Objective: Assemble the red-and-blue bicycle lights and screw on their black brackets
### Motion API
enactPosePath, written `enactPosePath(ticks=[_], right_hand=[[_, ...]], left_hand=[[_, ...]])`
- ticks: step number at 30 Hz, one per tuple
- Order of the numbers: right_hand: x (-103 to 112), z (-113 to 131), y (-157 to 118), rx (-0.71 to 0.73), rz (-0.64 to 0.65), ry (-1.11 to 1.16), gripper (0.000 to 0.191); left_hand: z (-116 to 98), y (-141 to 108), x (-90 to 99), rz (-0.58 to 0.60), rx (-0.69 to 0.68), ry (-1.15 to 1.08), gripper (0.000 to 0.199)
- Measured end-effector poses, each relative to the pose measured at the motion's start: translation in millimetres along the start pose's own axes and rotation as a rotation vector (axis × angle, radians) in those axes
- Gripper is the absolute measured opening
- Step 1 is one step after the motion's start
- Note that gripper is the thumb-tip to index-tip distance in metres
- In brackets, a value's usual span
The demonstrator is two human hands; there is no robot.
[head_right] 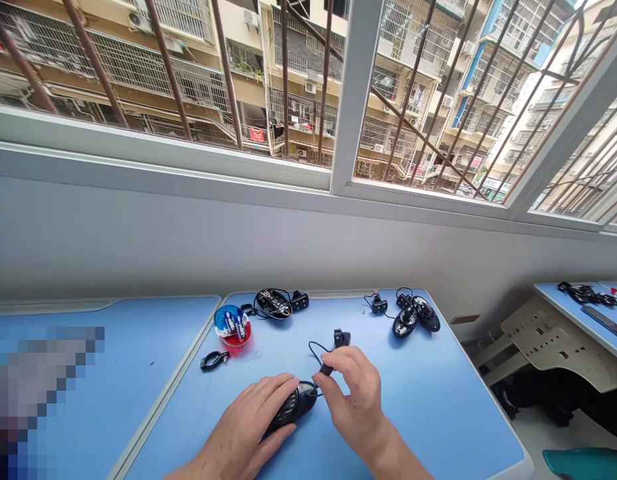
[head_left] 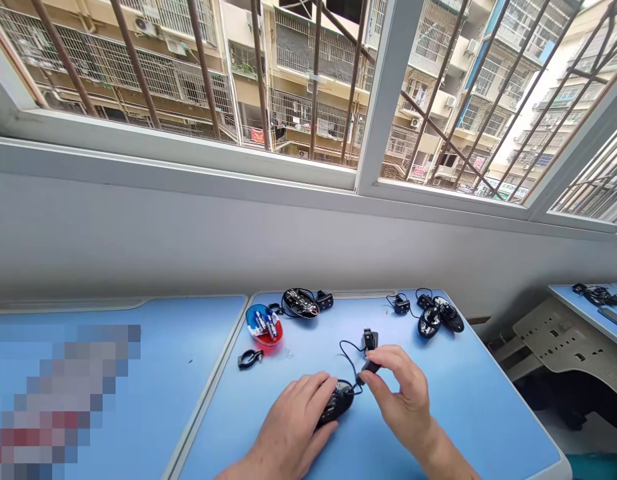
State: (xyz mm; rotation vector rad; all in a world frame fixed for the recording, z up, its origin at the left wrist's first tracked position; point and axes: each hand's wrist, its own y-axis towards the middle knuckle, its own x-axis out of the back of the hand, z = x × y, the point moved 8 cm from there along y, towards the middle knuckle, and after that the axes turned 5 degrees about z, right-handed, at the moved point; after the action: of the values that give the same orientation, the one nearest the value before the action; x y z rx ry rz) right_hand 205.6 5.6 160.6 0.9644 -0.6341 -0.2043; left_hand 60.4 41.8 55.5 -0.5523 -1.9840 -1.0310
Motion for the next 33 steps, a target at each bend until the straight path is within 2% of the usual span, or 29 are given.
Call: enactPosePath(ticks=[6,13,17,23,29,33], right_hand=[[1,2,3,-0.005,0.025,0.037,0.026],[-11,5,8,-0.013,0.200,0.256,0.027],[-13,-2,4,-0.066,0.132,0.233,0.024],[-12,-6,0,-0.050,-0.023,0.000,0.023],[-14,1,1,0.003,0.025,0.040,0.037],[-13,3,1,0.030,0.048,0.132,0.039]], left_hand=[[-1,1,1.7,-0.010,-0.007,-0.008,0.049],[-3,3,6.8,-0.033,-0.020,-0.026,0.044],[-5,5,9.1,-0.036,-0.028,-0.027,0.040],[-5,7,7.1,-0.006,-0.021,-0.034,0.040],[-4,6,9.3,-0.035,-0.028,-0.052,0.043],[-1,6,7.3,-0.033,-0.019,-0.052,0.046]])
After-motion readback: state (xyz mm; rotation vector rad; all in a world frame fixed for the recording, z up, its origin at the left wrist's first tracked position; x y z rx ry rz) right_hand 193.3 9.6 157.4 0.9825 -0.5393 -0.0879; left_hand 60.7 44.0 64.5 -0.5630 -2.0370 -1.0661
